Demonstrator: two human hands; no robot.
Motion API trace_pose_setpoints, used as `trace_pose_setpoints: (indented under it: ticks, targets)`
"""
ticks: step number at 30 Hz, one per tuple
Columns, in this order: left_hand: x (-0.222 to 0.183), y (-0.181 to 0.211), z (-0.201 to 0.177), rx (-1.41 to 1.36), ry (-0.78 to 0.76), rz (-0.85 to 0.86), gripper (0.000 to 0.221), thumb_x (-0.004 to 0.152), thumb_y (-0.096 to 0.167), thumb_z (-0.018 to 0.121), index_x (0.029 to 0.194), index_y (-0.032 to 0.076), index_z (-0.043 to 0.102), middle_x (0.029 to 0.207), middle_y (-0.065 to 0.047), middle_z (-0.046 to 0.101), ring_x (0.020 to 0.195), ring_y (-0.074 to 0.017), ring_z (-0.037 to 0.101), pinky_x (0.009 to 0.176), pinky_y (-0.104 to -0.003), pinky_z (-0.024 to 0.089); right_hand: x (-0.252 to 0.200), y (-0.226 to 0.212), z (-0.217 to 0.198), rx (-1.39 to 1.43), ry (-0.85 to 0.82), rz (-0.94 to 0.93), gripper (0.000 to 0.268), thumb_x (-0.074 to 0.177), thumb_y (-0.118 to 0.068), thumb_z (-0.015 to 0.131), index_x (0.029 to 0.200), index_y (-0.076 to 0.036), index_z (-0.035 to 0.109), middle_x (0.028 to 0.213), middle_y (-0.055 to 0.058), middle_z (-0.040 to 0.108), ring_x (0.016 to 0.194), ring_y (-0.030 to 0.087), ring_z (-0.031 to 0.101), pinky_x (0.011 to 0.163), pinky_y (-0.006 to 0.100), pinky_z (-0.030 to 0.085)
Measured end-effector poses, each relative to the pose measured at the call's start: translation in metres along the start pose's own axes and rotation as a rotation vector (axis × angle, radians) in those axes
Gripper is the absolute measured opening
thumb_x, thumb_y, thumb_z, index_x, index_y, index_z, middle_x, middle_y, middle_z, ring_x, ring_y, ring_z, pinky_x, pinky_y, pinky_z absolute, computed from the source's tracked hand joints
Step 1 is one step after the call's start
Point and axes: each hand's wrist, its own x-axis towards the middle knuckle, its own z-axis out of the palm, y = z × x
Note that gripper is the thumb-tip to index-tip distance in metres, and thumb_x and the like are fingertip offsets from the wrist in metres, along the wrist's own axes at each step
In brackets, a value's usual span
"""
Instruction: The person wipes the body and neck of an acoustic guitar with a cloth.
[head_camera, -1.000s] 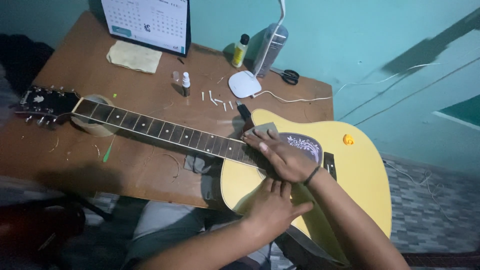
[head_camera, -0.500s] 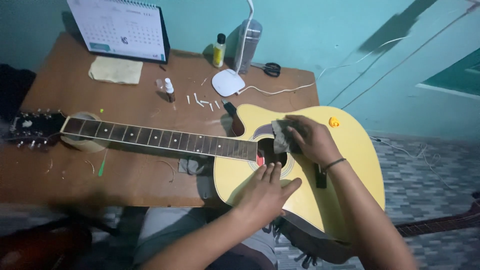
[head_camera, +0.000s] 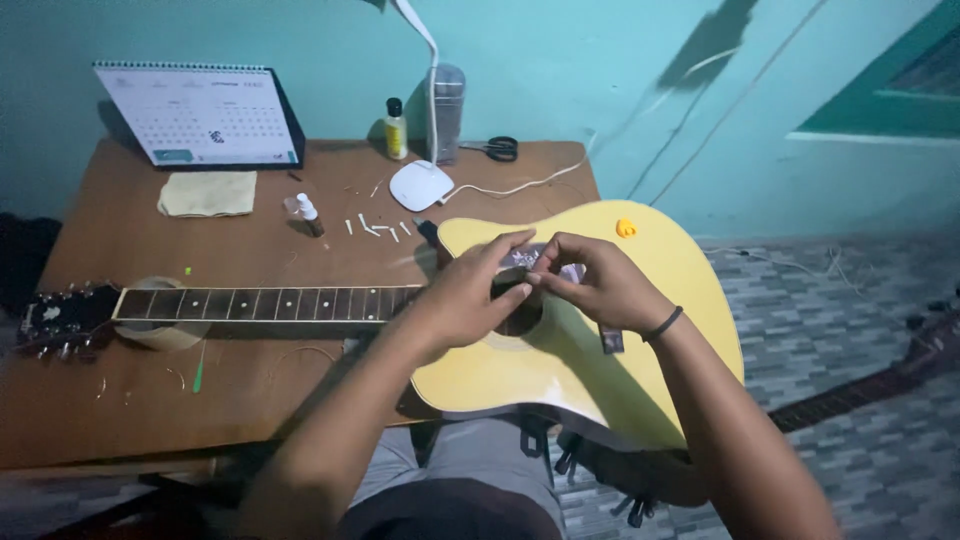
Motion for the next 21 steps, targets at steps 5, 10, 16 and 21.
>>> trace_pose_setpoints:
  ticks: [5,10,16,21]
  targets:
    - [-0.039,0.023,-0.013,-0.153,-0.076,-0.079,0.04,0.088,0.021,0.075,0.126,0.008,0.07,0.12,-0.02,0.076,0.121,-0.0388,0.068,0.103,-0.053,0.051,-0.035,-0.022,0.009,0.149,0.022,-0.006,0.017,0.087,-0.005,0.076,0.101,-0.004,0.066,0.087,0.007,0.073,0.088,0.022,0.071,0.09,0.043,0.058]
    - [-0.078,0.026,-0.024,-0.278,-0.038,-0.206,0.023,0.089,0.022,0.076,0.106,0.006,0.076,0.11,-0.016,0.08,0.099,-0.0196,0.071,0.083,-0.035,0.061,-0.054,-0.036,0.029,0.259,-0.063,-0.024,0.033,0.082,-0.001,0.079,0.112,-0.001,0.065,0.092,0.004,0.061,0.091,0.018,0.064,0.086,0.04,0.059]
    - [-0.074,0.002,-0.049,-0.068,0.136,-0.161,0.028,0.081,0.021,0.083,0.105,0.007,0.075,0.105,-0.02,0.078,0.104,-0.0383,0.073,0.087,-0.048,0.056,-0.024,-0.024,0.037,0.321,-0.034,-0.037,0.046,0.08,0.01,0.075,0.123,0.005,0.062,0.094,0.013,0.07,0.092,0.026,0.071,0.091,0.047,0.06]
    - [-0.054,-0.001,-0.076,0.153,0.195,-0.086,0.023,0.094,0.025,0.073,0.115,0.014,0.074,0.112,-0.012,0.077,0.109,-0.0367,0.073,0.091,-0.051,0.057,0.009,-0.03,0.03,0.062,0.187,-0.273,0.036,0.083,0.007,0.079,0.117,0.005,0.067,0.098,0.017,0.072,0.099,0.033,0.075,0.096,0.048,0.057]
